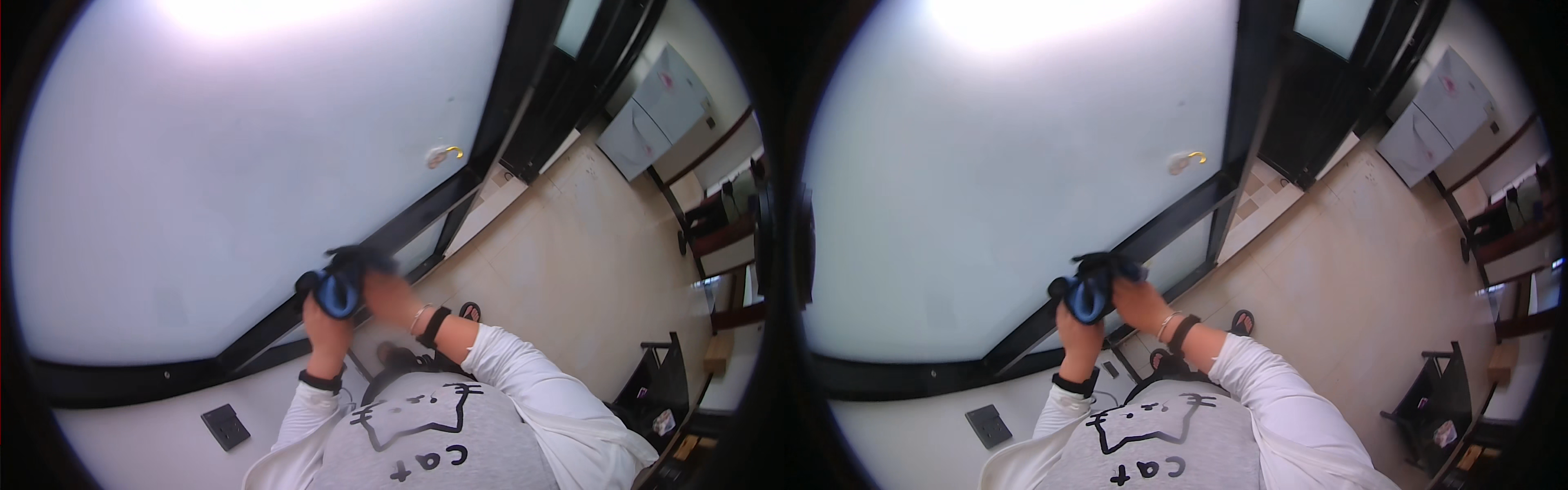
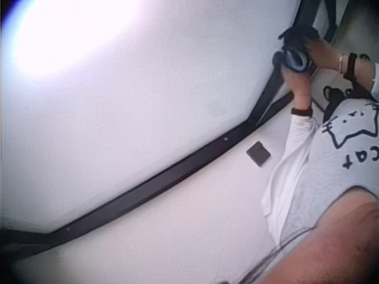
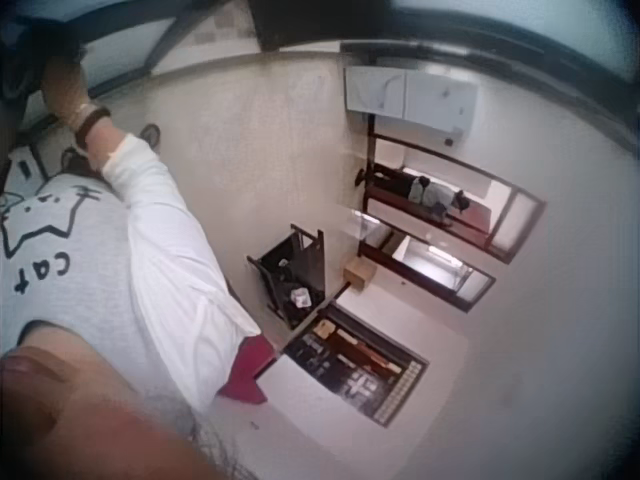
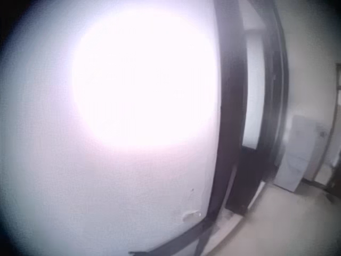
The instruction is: The person wipes the top and sides of a refrigerator with a cloth, then wipes the glass surface and frame of a bathroom door, and finally wipes the surface of a sink.
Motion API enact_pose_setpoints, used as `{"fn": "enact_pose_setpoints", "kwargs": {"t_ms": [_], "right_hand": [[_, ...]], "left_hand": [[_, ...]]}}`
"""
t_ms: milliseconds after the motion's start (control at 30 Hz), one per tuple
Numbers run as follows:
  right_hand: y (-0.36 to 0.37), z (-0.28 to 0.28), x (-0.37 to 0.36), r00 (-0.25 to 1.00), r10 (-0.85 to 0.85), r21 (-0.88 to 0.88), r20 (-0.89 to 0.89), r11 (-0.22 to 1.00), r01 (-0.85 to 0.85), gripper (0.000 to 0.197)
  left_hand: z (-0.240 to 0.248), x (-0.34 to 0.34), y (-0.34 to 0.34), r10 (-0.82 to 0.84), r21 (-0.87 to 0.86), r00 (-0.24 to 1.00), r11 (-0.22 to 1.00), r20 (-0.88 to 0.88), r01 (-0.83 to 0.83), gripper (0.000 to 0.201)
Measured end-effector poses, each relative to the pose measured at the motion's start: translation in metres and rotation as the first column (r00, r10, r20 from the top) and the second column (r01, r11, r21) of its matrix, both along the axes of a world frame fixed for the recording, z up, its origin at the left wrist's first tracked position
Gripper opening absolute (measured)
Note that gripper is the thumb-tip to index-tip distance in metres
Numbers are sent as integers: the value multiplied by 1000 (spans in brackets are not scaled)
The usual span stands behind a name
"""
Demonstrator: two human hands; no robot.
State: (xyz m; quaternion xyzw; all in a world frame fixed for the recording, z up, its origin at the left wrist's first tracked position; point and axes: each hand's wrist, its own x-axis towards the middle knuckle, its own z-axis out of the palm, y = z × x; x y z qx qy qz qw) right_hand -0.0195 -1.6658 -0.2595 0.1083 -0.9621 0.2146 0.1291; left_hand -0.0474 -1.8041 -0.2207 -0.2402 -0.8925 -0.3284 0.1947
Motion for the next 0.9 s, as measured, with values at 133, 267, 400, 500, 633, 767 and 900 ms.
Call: {"fn": "enact_pose_setpoints", "kwargs": {"t_ms": [133, 267, 400, 500, 633, 767, 900], "right_hand": [[81, -10, -6, 913, -354, -87, -201, 935, 344, 15], [155, 13, -12, 853, -398, 40, -338, 899, 436, 15], [191, 4, -20, 872, -427, -85, -240, 904, 419, 16], [198, 0, -12, 965, -246, -103, -95, 966, 236, 24], [206, 21, -3, 963, -134, -337, -232, 940, 49, 39], [233, 81, -7, 977, -36, -507, -209, 859, -76, 49], [259, 93, -32, 960, 157, -768, -232, 577, -279, 48]], "left_hand": [[-16, -16, 90, -234, -220, 961, 955, -150, 198, 38], [-30, -35, 179, -279, -196, 953, 947, -122, 253, 35], [-33, -43, 223, -281, -196, 958, 944, -55, 265, 35], [-12, -29, 220, -333, 64, 942, 940, -39, 335, 40], [25, 5, 255, -268, 365, 963, 897, 4, 248, 40], [62, -4, 280, -328, 740, 938, 658, 115, 139, 40], [63, -4, 303, -341, 717, 937, 671, 72, 189, 38]]}}
